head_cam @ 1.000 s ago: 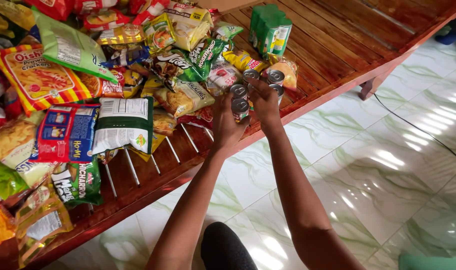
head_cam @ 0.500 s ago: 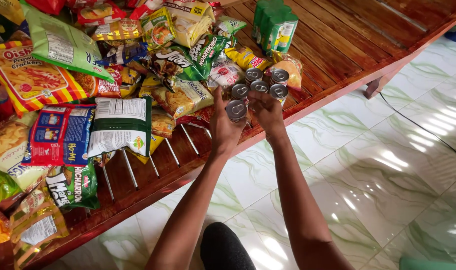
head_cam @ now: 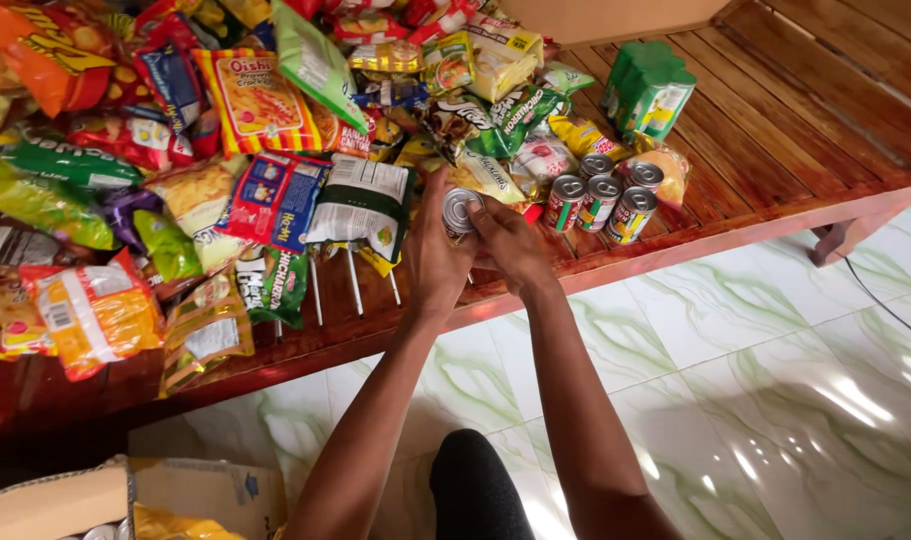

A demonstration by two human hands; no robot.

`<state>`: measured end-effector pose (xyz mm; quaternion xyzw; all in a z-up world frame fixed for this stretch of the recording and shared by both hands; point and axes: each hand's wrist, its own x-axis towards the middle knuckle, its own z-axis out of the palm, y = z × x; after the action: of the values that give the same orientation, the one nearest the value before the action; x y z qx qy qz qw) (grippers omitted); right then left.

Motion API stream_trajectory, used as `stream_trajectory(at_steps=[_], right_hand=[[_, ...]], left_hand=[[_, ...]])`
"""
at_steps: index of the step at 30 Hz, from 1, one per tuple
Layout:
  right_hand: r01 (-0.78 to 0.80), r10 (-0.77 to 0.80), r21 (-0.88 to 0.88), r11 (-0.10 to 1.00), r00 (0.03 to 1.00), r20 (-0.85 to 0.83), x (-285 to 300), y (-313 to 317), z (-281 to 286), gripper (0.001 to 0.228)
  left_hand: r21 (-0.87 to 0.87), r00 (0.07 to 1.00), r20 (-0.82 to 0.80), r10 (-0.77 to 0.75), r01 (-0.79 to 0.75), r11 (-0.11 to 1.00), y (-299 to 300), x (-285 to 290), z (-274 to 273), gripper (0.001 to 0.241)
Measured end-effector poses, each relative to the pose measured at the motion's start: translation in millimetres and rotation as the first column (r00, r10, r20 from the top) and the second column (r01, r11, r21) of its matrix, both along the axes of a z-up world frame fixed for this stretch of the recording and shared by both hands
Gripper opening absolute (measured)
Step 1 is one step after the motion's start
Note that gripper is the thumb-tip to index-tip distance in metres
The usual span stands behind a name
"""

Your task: Packing various snacks and canned goods from a wooden bench into a cardboard box.

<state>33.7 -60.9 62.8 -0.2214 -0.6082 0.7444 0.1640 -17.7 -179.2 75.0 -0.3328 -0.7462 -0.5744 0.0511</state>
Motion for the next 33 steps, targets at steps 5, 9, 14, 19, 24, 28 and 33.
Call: stream_trajectory(at_steps=[5,9,14,19,24,28,33], right_hand=[[-0.052,0.030,-0.052,0.997,0.932,-0.360,-25,-11,-58,0.040],[-0.093,0.036,-0.188,0.978,0.958,-0.284,-10,-41,-45,0.033],[-0.200,0.093,-0.268,0.942,0.926,-0.365,-7,-57,-43,0.025],[-0.185,0.080,-0.297,0.937,0.939,-0.335,-7,-67,-27,0.032],[-0.193,0.089,-0.284,0.939,0.935,-0.342,-2,-75,-19,0.033],[-0.268,0.101,-0.298,0.916,0.874,-0.474,-4,-72,-26,0.039],[-0.276,0.080,-0.284,0.918,0.832,-0.550,-7,-80,-18,0.034]], left_hand=[[0.205,0.987,-0.163,-0.011,0.045,0.978,-24,-5,-21,0.087],[0.214,0.979,-0.199,0.044,0.000,0.977,-52,-5,-47,0.086],[0.398,0.937,0.271,-0.220,0.099,0.912,-78,-12,-64,0.063],[0.392,0.948,0.217,-0.231,0.132,0.910,-91,-13,-53,0.062],[0.340,0.950,0.246,-0.193,0.102,0.935,-92,-14,-54,0.064],[0.516,0.692,0.613,-0.382,0.015,0.856,-101,-14,-34,0.064],[0.571,0.621,0.655,-0.431,-0.032,0.820,-106,-17,-31,0.059]])
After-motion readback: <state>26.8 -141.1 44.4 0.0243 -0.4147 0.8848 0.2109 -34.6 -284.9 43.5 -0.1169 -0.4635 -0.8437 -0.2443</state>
